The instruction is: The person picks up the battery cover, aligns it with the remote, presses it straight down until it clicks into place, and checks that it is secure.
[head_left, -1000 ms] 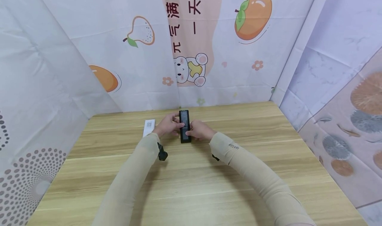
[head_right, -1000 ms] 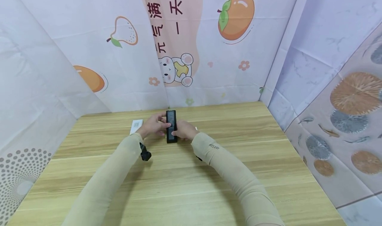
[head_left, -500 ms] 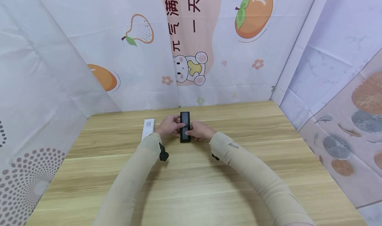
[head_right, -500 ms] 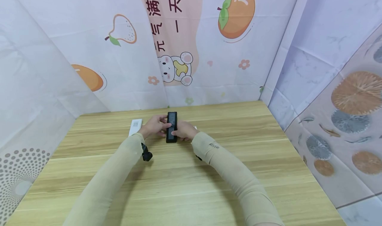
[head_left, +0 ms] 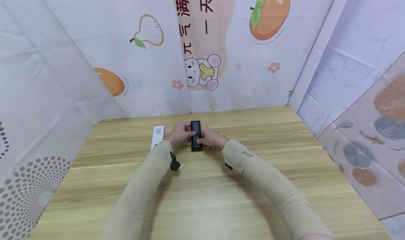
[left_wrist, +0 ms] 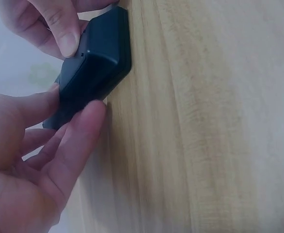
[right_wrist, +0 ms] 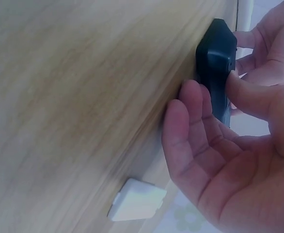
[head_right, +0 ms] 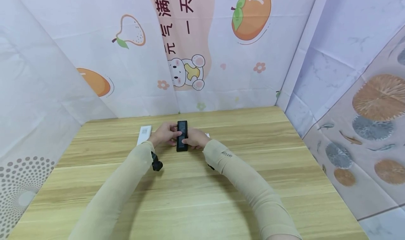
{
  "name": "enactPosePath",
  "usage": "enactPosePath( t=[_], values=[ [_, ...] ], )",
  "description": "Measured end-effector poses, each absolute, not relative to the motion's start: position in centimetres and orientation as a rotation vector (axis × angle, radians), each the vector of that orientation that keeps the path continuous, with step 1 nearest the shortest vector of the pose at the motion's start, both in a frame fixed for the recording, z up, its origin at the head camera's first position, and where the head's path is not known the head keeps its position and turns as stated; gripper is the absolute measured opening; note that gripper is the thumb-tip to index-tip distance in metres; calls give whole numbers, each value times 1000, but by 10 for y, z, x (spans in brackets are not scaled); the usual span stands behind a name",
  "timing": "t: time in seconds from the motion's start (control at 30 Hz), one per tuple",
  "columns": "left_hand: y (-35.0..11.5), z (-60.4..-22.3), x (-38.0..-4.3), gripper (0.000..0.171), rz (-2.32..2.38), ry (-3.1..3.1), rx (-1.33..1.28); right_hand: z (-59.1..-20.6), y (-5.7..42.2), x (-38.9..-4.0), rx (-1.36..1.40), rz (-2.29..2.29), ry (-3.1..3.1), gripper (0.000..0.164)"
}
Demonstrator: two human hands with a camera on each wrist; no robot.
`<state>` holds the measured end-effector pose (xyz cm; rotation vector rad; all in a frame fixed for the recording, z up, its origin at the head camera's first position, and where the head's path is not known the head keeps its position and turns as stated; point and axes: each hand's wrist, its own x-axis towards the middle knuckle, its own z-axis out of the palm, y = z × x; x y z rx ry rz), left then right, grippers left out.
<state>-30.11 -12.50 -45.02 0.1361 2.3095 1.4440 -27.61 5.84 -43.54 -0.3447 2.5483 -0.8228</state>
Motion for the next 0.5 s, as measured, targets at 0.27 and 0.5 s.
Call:
enactPosePath(
  t=[0.27,0.5],
  values=[
    [-122,-449,-302,44,1191,2497,222,-435,56,-277,-358,-761,2572,23],
    [-118,-445,-301,46,1060,2585,190,-430,53,-274,-360,-720,2578,24]
  ],
)
